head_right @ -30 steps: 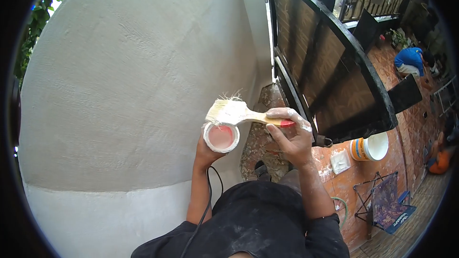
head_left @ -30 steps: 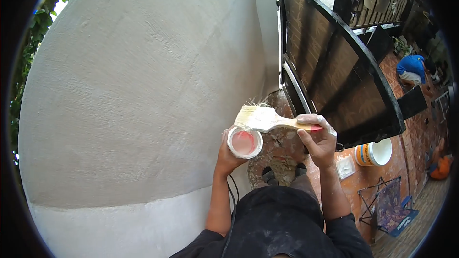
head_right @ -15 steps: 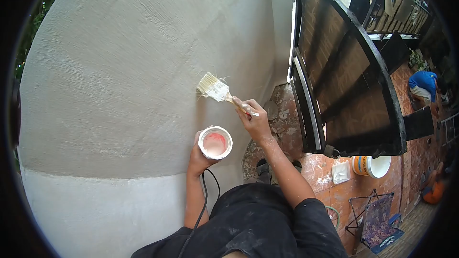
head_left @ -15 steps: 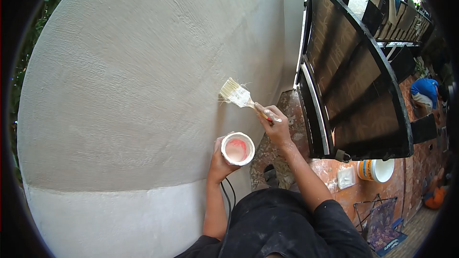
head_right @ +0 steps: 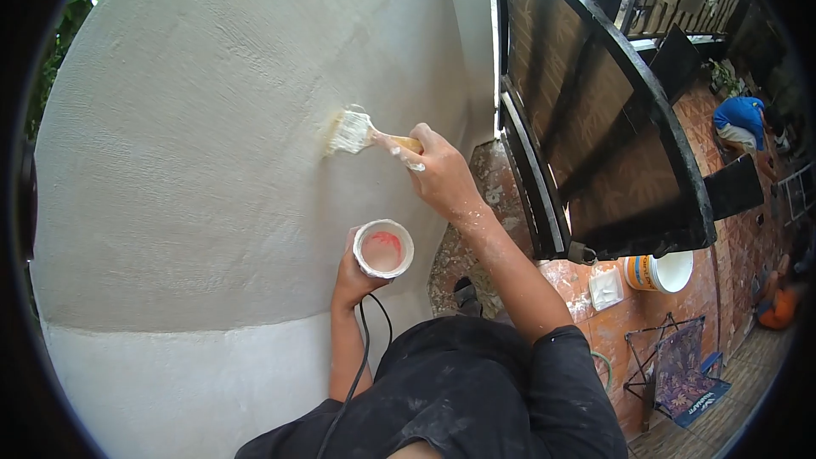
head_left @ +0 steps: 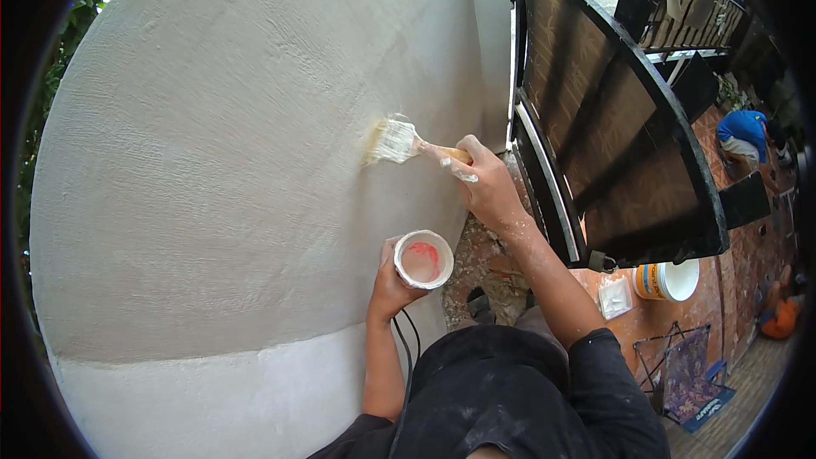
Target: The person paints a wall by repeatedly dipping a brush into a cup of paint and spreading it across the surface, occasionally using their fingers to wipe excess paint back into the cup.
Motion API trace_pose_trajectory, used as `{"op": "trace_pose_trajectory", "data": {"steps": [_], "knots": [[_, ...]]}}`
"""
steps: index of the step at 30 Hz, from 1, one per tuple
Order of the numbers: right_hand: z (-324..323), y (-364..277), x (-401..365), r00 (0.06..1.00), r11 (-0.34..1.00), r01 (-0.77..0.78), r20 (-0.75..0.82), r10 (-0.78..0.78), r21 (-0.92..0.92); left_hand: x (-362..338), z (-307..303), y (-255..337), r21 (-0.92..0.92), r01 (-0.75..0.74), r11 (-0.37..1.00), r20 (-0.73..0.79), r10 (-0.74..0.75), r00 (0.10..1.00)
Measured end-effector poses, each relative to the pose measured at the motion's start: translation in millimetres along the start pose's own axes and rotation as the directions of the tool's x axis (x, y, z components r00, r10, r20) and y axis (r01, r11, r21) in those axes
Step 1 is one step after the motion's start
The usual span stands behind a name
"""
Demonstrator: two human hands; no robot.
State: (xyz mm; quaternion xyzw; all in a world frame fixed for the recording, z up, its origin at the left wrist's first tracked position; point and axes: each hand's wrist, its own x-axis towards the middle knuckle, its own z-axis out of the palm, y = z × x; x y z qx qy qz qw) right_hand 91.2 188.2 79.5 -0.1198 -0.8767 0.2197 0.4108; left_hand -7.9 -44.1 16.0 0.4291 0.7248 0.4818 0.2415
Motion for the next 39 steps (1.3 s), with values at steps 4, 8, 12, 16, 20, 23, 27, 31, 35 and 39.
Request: {"op": "trace_pose_trajectory", "data": {"steps": [4,8,12,16,20,23,27,31,35,39], "knots": [[-5.8,-25.5,17.9,0.991,0.965,-0.049,-0.108,0.079,0.256,6.6,10.2,11.3,-0.049,0.002,0.999,0.063,0.001,0.998],[46.7,-6.4,-26.7,0.995,0.958,-0.097,0.003,0.100,0.269,-1.5,12.2,10.3,-0.050,0.012,0.999,0.075,-0.008,0.997],[92.8,37.9,-111.7,0.921,0.945,-0.315,0.270,0.281,0.092,-11.2,10.2,5.1,0.005,-0.033,0.999,0.084,0.032,0.996],[98.7,61.7,-143.2,0.825,0.923,-0.335,0.414,0.385,-0.191,-16.3,10.0,5.1,-0.015,-0.006,1.000,0.110,0.008,0.994],[77.4,54.9,-94.2,0.859,0.921,-0.340,0.336,0.386,-0.189,-11.4,12.5,9.9,0.044,-0.013,0.999,0.097,0.008,0.995],[47.9,33.1,-40.4,0.944,0.960,-0.269,0.178,0.279,-0.080,-5.8,14.8,10.9,0.053,-0.024,0.998,0.092,0.019,0.996],[14.3,5.2,-11.9,0.992,0.990,-0.123,-0.005,0.124,0.070,-1.0,17.5,11.7,0.071,-0.075,0.995,0.080,0.070,0.994],[34.9,22.1,-38.4,0.981,0.959,-0.183,-0.018,0.192,0.216,3.0,20.9,13.0,-0.012,-0.086,0.996,0.091,0.086,0.992],[75.3,58.3,-98.9,0.906,0.949,-0.305,0.280,0.316,-0.083,6.4,26.6,22.9,-0.164,-0.025,0.986,0.071,0.037,0.997],[47.5,70.8,-111.2,0.860,0.912,-0.362,0.308,0.407,-0.195,8.6,26.4,37.4,-0.293,0.018,0.956,0.043,-0.005,0.999]]}}
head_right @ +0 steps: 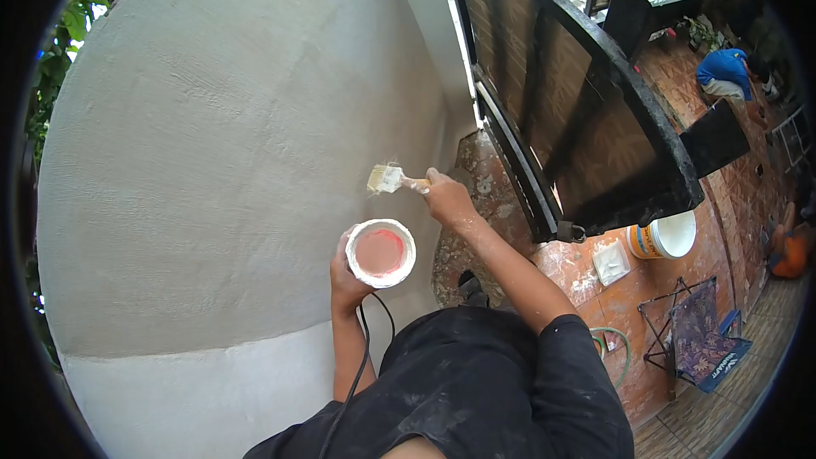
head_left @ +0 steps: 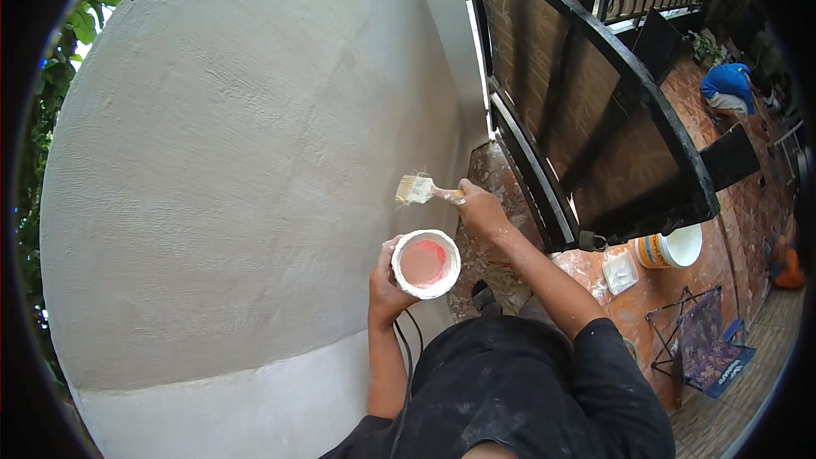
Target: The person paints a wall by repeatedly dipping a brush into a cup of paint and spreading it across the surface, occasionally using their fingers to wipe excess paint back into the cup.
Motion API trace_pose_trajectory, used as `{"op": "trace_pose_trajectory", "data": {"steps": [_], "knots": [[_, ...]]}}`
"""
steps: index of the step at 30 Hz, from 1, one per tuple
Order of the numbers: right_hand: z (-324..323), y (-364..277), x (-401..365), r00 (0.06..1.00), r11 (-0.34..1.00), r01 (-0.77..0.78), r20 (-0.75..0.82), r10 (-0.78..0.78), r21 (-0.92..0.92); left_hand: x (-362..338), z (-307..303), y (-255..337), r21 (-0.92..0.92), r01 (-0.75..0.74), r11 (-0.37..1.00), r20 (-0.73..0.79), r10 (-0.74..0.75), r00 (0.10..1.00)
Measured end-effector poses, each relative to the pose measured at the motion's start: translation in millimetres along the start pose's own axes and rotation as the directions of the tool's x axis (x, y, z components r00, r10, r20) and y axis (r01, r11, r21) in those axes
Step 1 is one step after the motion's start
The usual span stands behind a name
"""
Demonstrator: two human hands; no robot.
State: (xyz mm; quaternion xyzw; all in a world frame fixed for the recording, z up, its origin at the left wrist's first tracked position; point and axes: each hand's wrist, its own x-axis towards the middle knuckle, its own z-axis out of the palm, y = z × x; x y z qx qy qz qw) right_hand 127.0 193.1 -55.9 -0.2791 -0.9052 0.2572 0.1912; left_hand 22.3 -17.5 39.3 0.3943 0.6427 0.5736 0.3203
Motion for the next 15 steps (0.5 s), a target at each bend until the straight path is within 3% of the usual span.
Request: {"op": "trace_pose_trajectory", "data": {"steps": [1,3,5,7,11,15], "knots": [[-14.2,-1.6,-2.2,1.000,1.000,0.001,0.009,-0.001,0.006,1.5,-1.1,-0.4,0.006,-0.010,1.000,-0.002,0.010,1.000],[-46.0,-4.3,-3.3,0.976,0.959,-0.178,-0.081,0.200,0.219,6.0,-5.0,-4.7,0.011,-0.027,1.000,-0.008,0.027,1.000],[-91.1,-14.2,-14.0,0.970,0.893,-0.137,-0.127,0.209,0.428,9.2,-11.2,-13.2,0.179,-0.093,0.979,0.000,0.094,0.996],[-133.8,-20.9,-29.1,0.971,0.872,-0.073,-0.164,0.172,0.483,11.4,-12.6,-13.7,0.193,-0.134,0.972,-0.020,0.141,0.990],[-192.1,-27.0,-64.7,0.976,0.949,0.113,-0.212,-0.051,0.293,12.5,-15.7,-10.4,0.302,-0.166,0.939,-0.028,0.183,0.983],[-218.8,-51.3,-86.5,0.966,0.981,0.195,-0.176,-0.189,0.018,20.4,-6.5,-2.4,0.419,-0.236,0.877,0.018,0.252,0.968]]}}
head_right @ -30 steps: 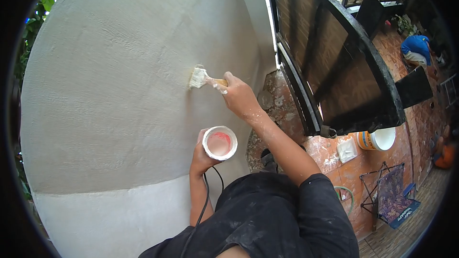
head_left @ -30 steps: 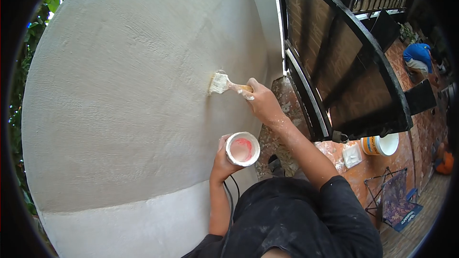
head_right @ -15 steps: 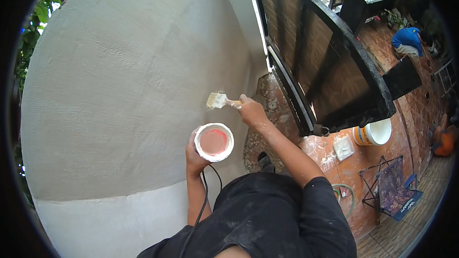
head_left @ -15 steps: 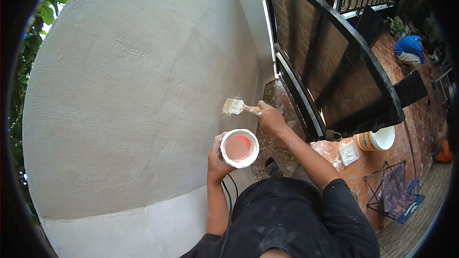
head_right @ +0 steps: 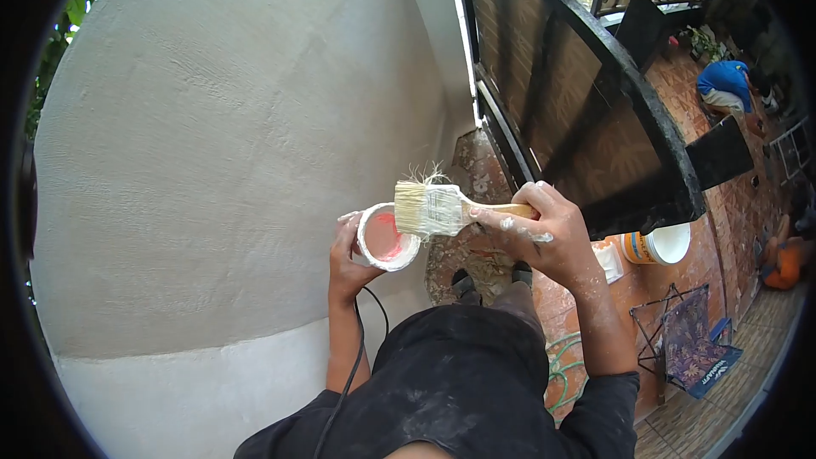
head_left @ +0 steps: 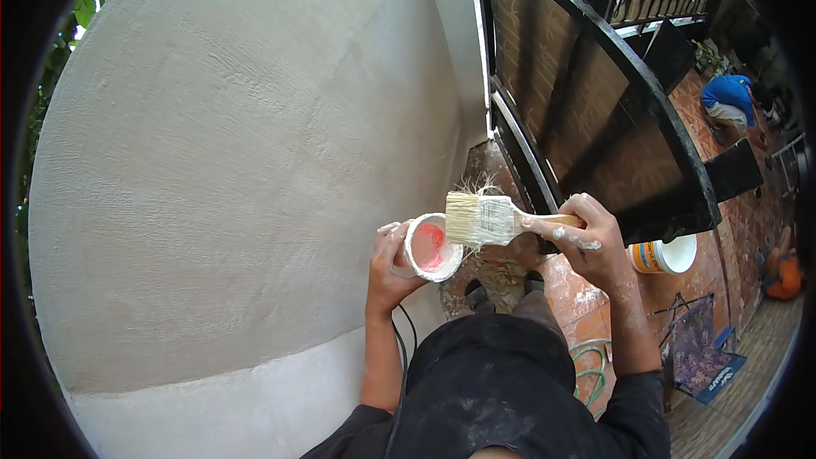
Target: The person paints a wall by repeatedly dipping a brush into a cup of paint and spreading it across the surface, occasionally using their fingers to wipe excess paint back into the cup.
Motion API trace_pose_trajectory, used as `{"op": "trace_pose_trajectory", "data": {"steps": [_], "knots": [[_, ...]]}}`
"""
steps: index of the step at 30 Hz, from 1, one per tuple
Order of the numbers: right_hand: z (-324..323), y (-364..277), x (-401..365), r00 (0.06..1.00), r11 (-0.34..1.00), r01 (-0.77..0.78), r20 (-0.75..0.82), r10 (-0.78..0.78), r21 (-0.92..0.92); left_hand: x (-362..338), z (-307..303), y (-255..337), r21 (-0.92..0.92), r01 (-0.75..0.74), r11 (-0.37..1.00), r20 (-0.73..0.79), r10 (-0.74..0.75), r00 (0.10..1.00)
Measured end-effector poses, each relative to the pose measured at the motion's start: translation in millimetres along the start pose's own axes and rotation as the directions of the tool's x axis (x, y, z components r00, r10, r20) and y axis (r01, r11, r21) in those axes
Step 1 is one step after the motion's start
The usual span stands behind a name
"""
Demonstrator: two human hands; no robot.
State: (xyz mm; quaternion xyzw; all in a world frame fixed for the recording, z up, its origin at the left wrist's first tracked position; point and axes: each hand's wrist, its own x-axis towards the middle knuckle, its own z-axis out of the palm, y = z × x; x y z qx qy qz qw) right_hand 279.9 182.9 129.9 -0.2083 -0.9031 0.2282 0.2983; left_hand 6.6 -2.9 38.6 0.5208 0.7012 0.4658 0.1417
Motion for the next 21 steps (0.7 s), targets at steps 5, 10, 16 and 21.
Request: {"op": "trace_pose_trajectory", "data": {"steps": [5,10,16,21], "knots": [[-4.0,-12.2,-4.8,0.996,0.974,0.084,0.014,-0.083,-0.209,10.8,13.4,0.7,-0.036,-0.057,0.998,0.063,0.060,0.996],[12.8,-16.0,-10.0,0.966,0.979,-0.032,-0.257,-0.022,-0.200,14.6,17.9,8.7,-0.040,-0.108,0.993,0.077,0.111,0.991],[33.2,-24.9,-19.0,0.978,0.975,0.005,-0.202,-0.051,-0.220,13.0,16.4,10.9,-0.017,-0.166,0.986,0.088,0.167,0.982],[36.2,-30.5,-23.1,0.985,0.998,0.015,-0.173,-0.027,-0.066,8.3,18.3,-2.2,-0.054,-0.180,0.982,0.086,0.184,0.979]]}}
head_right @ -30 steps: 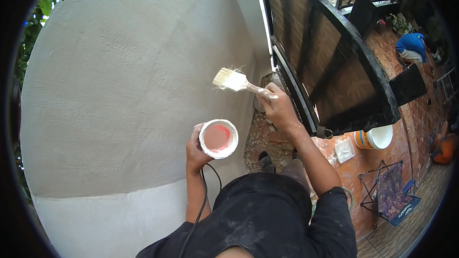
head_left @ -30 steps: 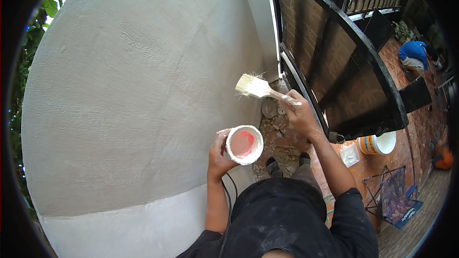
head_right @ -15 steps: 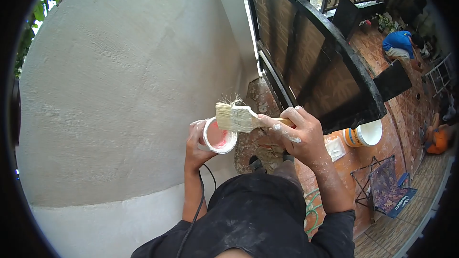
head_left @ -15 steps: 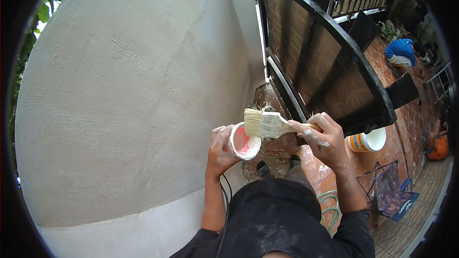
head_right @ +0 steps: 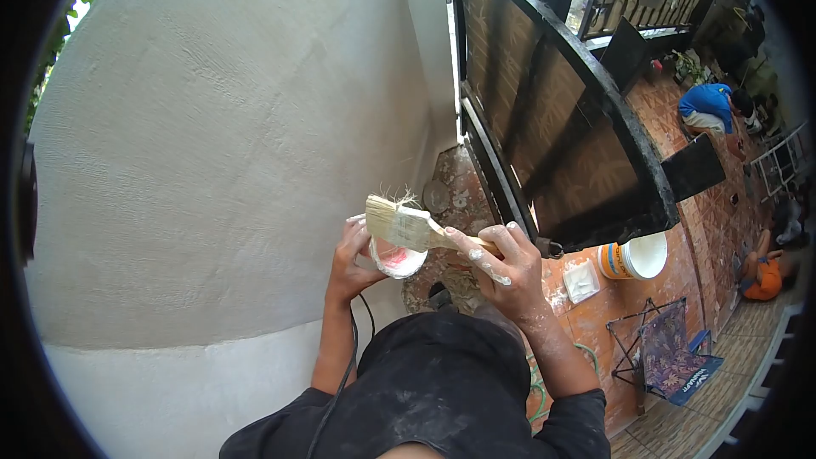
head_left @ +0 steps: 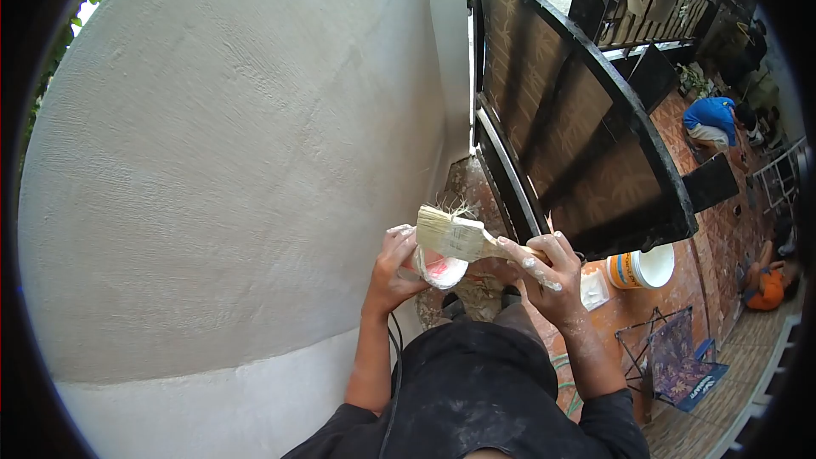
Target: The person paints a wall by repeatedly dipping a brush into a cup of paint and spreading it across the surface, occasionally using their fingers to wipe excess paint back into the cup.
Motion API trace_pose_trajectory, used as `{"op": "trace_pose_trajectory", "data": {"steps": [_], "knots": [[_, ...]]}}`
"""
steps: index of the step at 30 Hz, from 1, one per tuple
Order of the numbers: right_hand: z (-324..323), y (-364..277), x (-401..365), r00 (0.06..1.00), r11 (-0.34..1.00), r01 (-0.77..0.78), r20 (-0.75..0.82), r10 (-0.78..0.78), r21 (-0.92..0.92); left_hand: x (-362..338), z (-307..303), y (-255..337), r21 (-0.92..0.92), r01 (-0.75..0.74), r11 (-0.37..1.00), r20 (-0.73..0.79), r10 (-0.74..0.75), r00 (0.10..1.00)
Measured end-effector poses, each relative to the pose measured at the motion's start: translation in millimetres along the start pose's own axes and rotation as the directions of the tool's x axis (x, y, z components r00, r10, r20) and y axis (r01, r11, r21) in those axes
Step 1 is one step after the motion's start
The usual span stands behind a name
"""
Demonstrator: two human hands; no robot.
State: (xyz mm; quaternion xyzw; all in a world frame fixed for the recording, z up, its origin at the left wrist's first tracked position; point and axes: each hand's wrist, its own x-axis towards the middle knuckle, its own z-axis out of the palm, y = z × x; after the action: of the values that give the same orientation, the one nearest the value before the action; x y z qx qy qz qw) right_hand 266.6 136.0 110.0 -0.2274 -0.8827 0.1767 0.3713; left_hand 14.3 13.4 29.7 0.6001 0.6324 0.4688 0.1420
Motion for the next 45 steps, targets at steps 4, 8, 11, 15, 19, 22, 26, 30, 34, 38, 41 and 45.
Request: {"op": "trace_pose_trajectory", "data": {"steps": [4,8,11,15,19,22,26,30,34,38,41,45], "knots": [[-8.3,-3.8,0.5,0.999,0.998,-0.035,-0.003,0.035,0.050,-0.8,-3.0,5.2,-0.022,0.043,0.999,-0.012,-0.043,0.999],[-20.9,-4.2,3.7,0.998,0.998,-0.059,0.032,0.060,-0.011,-1.9,-8.9,6.8,-0.046,0.062,0.997,-0.041,-0.064,0.997],[-27.8,-8.3,12.2,0.987,0.998,-0.003,0.161,0.013,-0.062,-4.8,-10.9,8.2,-0.048,0.121,0.992,-0.024,-0.122,0.992],[-16.8,-10.8,14.2,0.923,0.965,0.190,0.367,-0.113,-0.181,-3.0,-7.8,7.5,0.110,0.027,0.994,-0.033,-0.024,0.999],[-2.6,-20.3,27.2,0.863,0.946,0.262,0.485,-0.141,-0.192,0.6,-7.5,16.5,0.229,-0.069,0.971,0.042,0.061,0.997],[20.6,-23.3,29.2,0.847,0.938,0.265,0.519,-0.116,-0.222,-1.1,-3.6,18.1,0.228,-0.096,0.969,0.075,0.081,0.994],[19.9,-27.9,33.6,0.841,0.946,0.259,0.527,-0.120,-0.197,-6.2,-3.6,17.4,0.162,0.007,0.987,-0.020,-0.004,1.000],[2.7,-24.2,30.6,0.937,0.990,0.105,0.343,-0.066,-0.097,-22.6,-15.1,-6.5,0.041,0.112,0.993,-0.186,-0.102,0.977],[8.0,-4.2,13.6,0.946,0.977,-0.145,0.313,0.090,0.159,-38.1,-31.5,-18.5,0.073,0.120,0.990,-0.241,-0.099,0.965],[43.9,12.8,-6.5,0.872,0.795,-0.470,0.340,0.351,0.385,-57.1,-35.1,-16.9,-0.048,0.236,0.971,-0.248,-0.241,0.938],[77.5,22.9,-11.1,0.768,0.533,-0.634,0.376,0.518,0.561,-68.9,-35.9,-15.2,-0.026,0.285,0.958,-0.257,-0.282,0.924],[117.5,34.6,-9.4,0.609,-0.100,-0.642,0.585,0.536,0.760,-78.6,-41.6,-8.0,0.014,0.263,0.965,-0.269,-0.250,0.930]]}}
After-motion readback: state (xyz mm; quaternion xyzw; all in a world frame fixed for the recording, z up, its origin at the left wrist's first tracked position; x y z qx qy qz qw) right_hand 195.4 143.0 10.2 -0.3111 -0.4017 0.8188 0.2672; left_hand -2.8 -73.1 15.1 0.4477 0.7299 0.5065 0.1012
